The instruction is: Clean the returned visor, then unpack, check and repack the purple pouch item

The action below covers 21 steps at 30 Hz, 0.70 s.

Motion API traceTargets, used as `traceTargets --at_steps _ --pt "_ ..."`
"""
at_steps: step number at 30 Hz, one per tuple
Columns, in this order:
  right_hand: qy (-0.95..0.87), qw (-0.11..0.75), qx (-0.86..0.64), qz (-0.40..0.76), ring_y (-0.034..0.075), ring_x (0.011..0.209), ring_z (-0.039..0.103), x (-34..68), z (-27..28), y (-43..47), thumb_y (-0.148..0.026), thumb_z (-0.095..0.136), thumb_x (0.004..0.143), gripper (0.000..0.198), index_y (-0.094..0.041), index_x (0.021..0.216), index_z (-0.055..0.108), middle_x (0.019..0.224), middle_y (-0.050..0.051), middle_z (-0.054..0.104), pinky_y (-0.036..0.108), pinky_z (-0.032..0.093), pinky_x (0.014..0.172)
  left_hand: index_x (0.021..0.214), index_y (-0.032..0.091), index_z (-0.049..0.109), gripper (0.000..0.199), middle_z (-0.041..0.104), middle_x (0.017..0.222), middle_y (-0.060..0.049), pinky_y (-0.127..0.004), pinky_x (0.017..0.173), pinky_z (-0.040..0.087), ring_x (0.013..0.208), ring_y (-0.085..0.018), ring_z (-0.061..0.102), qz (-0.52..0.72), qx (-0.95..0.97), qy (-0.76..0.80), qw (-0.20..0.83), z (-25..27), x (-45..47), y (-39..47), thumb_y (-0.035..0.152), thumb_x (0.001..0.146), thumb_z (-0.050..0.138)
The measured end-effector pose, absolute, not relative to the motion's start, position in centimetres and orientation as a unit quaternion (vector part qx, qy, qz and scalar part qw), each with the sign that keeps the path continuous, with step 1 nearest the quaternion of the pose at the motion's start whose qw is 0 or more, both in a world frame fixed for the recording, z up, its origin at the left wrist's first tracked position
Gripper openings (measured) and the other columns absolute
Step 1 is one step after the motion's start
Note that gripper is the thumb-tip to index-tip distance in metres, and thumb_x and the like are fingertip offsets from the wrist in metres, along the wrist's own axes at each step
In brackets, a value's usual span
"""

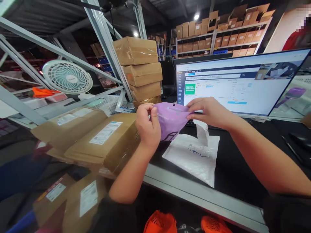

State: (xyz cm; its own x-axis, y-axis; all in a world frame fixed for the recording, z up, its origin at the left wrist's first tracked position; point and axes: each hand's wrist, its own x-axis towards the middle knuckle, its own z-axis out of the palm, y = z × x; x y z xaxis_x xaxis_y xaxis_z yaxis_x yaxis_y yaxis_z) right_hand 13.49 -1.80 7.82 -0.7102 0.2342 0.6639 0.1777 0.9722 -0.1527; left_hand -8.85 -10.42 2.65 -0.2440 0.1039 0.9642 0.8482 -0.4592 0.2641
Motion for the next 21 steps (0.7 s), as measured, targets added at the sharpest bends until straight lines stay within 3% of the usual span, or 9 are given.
traceTargets --at_steps 3,7,12,16,19,21 --pt "-0.894 0.426 -0.133 -0.034 0.021 0.087 0.071 13.6 8.0 -3.2 -0.026 0.065 0.095 0.014 -0.021 0.09 0.078 0.093 0.004 0.076 0.033 0.056 0.08 0.099 0.02 0.055 0.008 0.066 0.098 -0.004 -0.032 0.087 0.051 0.096 -0.016 0.065 -0.642 -0.57 -0.419 0.295 2.8 -8.2 -11.6 0.024 0.101 0.049" --pt "-0.882 0.424 -0.139 -0.15 0.021 0.079 0.073 13.2 5.7 -3.9 -0.021 0.059 0.097 0.024 -0.019 0.082 0.077 0.089 0.004 0.077 0.029 0.056 0.064 0.096 0.02 0.057 0.012 0.067 0.088 -0.003 -0.028 0.077 0.052 0.084 -0.015 0.065 -0.602 -0.598 -0.408 0.336 1.5 -8.0 -11.7 0.019 0.101 0.047" --pt "-0.819 0.53 -0.139 -0.167 0.019 0.083 0.074 13.3 3.5 -4.3 -0.02 0.061 0.097 0.017 -0.019 0.09 0.076 0.096 0.006 0.077 0.028 0.059 0.071 0.098 0.021 0.055 0.005 0.068 0.092 -0.004 -0.031 0.084 0.054 0.09 -0.016 0.066 -0.628 -0.587 -0.385 0.335 0.7 -8.5 -12.1 0.019 0.099 0.05" --pt "-0.805 0.546 -0.113 -0.203 0.018 0.075 0.073 13.9 2.8 -5.2 -0.017 0.062 0.096 0.016 -0.019 0.086 0.074 0.089 0.005 0.077 0.027 0.058 0.064 0.095 0.02 0.056 0.007 0.068 0.088 -0.003 -0.029 0.079 0.055 0.085 -0.015 0.067 -0.617 -0.597 -0.385 0.339 0.3 -8.4 -13.1 0.016 0.098 0.051" --pt "-0.797 0.549 -0.121 -0.219 0.02 0.084 0.074 14.0 1.7 -5.5 -0.012 0.064 0.093 0.011 -0.018 0.091 0.073 0.098 0.006 0.077 0.029 0.059 0.071 0.103 0.02 0.056 0.008 0.07 0.092 -0.004 -0.031 0.083 0.057 0.09 -0.017 0.069 -0.611 -0.619 -0.37 0.326 -0.8 -8.1 -13.4 0.016 0.098 0.052" --pt "-0.809 0.53 -0.126 -0.22 0.023 0.096 0.072 14.0 1.0 -5.5 -0.013 0.063 0.094 0.013 -0.018 0.087 0.073 0.106 0.008 0.075 0.03 0.06 0.075 0.096 0.02 0.057 0.008 0.07 0.087 -0.003 -0.028 0.079 0.057 0.084 -0.015 0.069 -0.59 -0.629 -0.382 0.331 -1.8 -8.0 -13.4 0.016 0.098 0.051"
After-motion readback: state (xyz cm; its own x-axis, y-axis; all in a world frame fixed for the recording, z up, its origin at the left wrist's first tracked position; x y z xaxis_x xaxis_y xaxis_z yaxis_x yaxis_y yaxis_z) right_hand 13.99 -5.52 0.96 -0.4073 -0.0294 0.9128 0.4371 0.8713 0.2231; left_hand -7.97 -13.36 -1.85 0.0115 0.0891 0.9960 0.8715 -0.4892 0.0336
